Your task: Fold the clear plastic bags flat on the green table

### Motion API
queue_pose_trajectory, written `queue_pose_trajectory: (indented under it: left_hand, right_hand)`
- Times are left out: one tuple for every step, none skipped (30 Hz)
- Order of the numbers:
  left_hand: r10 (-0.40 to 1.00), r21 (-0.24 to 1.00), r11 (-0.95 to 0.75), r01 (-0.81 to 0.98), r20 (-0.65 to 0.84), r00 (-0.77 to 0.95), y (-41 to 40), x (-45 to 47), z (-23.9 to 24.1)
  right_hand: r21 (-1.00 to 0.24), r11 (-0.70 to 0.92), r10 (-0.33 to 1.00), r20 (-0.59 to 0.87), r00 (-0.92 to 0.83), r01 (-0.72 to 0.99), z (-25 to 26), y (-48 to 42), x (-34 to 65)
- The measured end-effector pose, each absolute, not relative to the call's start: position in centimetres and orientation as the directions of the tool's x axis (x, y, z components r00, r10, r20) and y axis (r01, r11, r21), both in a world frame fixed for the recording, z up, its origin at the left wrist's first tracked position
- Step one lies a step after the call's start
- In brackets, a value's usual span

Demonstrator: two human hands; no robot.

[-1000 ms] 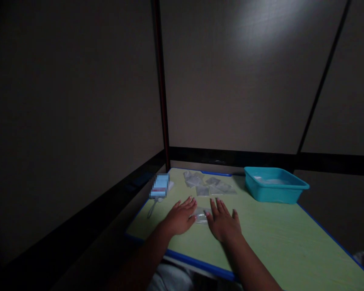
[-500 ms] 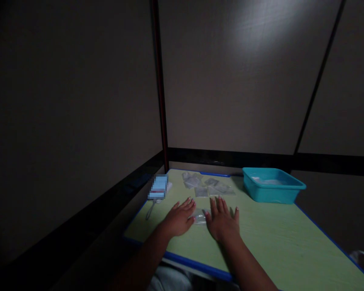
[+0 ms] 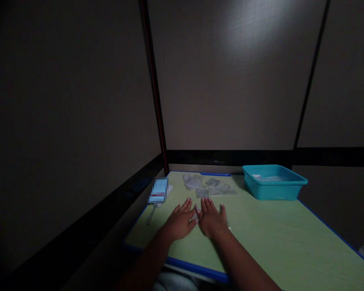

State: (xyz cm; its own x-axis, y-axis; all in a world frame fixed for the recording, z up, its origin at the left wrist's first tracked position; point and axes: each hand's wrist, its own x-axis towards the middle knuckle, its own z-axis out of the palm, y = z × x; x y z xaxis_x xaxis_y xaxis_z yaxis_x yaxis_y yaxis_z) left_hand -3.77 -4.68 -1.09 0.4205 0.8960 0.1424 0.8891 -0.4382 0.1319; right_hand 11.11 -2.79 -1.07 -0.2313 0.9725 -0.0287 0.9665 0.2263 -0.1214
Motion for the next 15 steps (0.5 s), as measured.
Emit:
queue_pose_trajectory:
  left_hand:
    - [0.899,0.127,-0.434,0.892,0.136,0.417,-4.7,-3.8,-1.0]
    - [0.900,0.122,-0.430,0.894,0.130,0.415,-4.7,-3.8,-1.0]
    - [0.902,0.117,-0.426,0.897,0.128,0.411,-4.7,-3.8,-1.0]
    - [0.904,0.114,-0.422,0.899,0.126,0.408,-4.7,-3.8,-0.9]
    - [0.905,0.112,-0.420,0.900,0.125,0.407,-4.7,-3.8,-0.9]
    - [0.905,0.112,-0.420,0.901,0.125,0.406,-4.7,-3.8,-0.9]
    - [0.905,0.113,-0.420,0.900,0.126,0.407,-4.7,-3.8,-0.9]
    - [0.905,0.115,-0.421,0.900,0.129,0.406,-4.7,-3.9,-0.9]
    - [0.904,0.118,-0.421,0.900,0.132,0.406,-4.7,-3.9,-0.9]
    - [0.905,0.120,-0.419,0.900,0.135,0.403,-4.7,-3.9,-0.9]
    - [0.907,0.123,-0.415,0.902,0.137,0.399,-4.7,-3.9,-1.0]
    - [0.909,0.125,-0.410,0.903,0.137,0.394,-4.7,-4.0,-1.0]
    - [0.911,0.127,-0.405,0.905,0.135,0.389,-4.7,-4.0,-1.0]
    - [0.914,0.130,-0.401,0.907,0.132,0.385,-4.6,-4.0,-1.1]
    - [0.916,0.133,-0.396,0.909,0.128,0.380,-4.6,-3.9,-1.1]
  right_hand:
    - [-0.116,0.217,0.975,-0.018,-0.220,0.969,-1.2,-2.7,11.7]
    - [-0.109,0.210,0.977,-0.007,-0.212,0.972,-1.3,-2.6,12.2]
    - [-0.104,0.204,0.979,0.001,-0.205,0.973,-1.4,-2.6,12.8]
    - [-0.100,0.200,0.980,0.007,-0.200,0.975,-1.4,-2.5,13.3]
    - [-0.096,0.195,0.981,0.011,-0.195,0.976,-1.4,-2.5,13.8]
    - [-0.091,0.188,0.982,0.017,-0.187,0.978,-1.5,-2.5,14.3]
    - [-0.088,0.180,0.984,0.022,-0.179,0.980,-1.5,-2.5,14.9]
    - [-0.085,0.172,0.985,0.026,-0.171,0.981,-1.6,-2.5,15.4]
    - [-0.082,0.166,0.986,0.027,-0.165,0.983,-1.6,-2.5,15.9]
    - [-0.080,0.162,0.987,0.026,-0.161,0.984,-1.7,-2.5,16.5]
    - [-0.076,0.157,0.987,0.027,-0.155,0.985,-1.8,-2.5,16.9]
    - [-0.069,0.146,0.989,0.034,-0.144,0.987,-1.9,-2.5,17.3]
    - [-0.058,0.126,0.991,0.045,-0.123,0.990,-2.0,-2.5,17.6]
    - [-0.042,0.100,0.993,0.067,-0.097,0.994,-2.0,-2.6,17.8]
    - [-0.025,0.070,0.993,0.100,-0.067,0.997,-1.9,-2.7,17.7]
